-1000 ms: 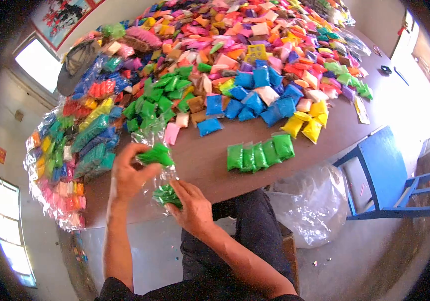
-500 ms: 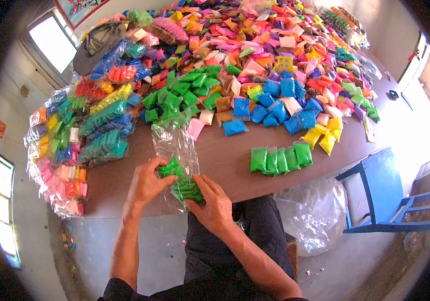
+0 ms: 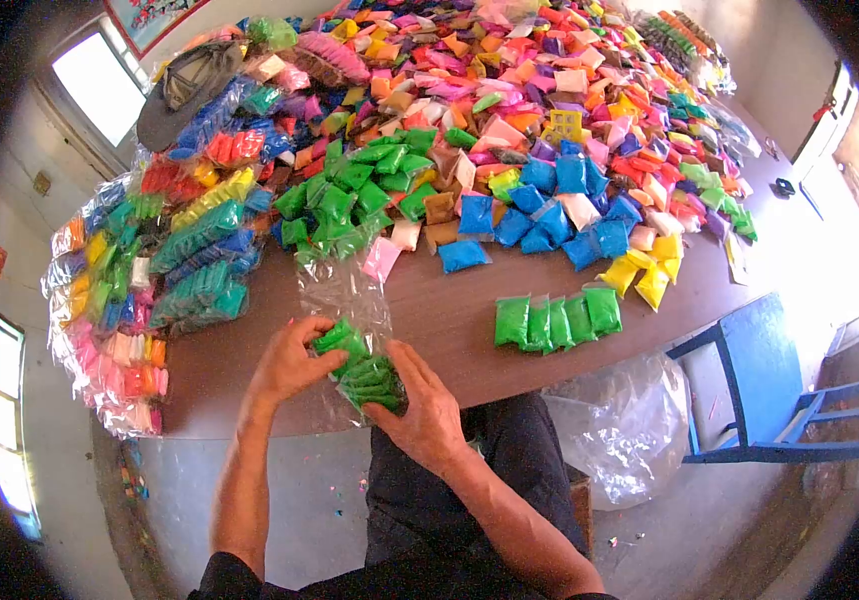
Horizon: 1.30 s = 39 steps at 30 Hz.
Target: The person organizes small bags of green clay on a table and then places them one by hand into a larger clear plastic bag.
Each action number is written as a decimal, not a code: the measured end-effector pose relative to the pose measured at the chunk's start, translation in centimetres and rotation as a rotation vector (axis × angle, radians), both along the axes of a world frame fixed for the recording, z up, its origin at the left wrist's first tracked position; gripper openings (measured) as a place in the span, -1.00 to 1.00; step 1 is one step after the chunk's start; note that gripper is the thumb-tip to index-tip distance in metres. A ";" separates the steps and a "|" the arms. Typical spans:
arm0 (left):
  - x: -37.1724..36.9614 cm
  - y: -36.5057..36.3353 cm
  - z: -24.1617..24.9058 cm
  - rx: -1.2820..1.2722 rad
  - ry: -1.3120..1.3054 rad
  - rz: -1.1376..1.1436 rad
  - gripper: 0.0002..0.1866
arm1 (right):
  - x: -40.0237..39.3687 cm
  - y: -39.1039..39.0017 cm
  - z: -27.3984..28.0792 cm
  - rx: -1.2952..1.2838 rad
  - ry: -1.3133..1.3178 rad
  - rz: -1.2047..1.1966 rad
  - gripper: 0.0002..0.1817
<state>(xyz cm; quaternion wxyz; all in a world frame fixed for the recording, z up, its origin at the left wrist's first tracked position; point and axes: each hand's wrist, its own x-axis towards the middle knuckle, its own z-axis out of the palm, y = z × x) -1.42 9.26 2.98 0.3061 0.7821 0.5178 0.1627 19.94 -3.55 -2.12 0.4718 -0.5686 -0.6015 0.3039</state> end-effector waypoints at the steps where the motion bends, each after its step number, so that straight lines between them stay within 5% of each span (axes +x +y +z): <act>1: 0.0 -0.2 0.4 0.035 0.062 -0.006 -0.53 | 0.0 0.0 -0.1 0.002 -0.012 0.004 -0.02; 7: 1.2 -1.1 2.8 -0.135 -0.084 -0.060 -0.54 | 0.2 -0.1 0.9 -0.027 -0.023 0.010 0.00; 13: 1.8 -0.4 -0.4 -0.064 -0.250 -0.229 -0.62 | 0.4 -0.1 0.9 -0.035 0.021 0.026 0.05; 28: 2.3 -1.0 -2.0 -0.049 -0.301 -0.162 -0.72 | 0.6 0.1 0.3 0.047 0.071 0.055 -0.05; 39: 2.7 -1.9 -1.6 -0.291 -0.474 -0.055 -0.66 | 2.2 2.4 1.0 -0.025 0.118 -0.011 -0.45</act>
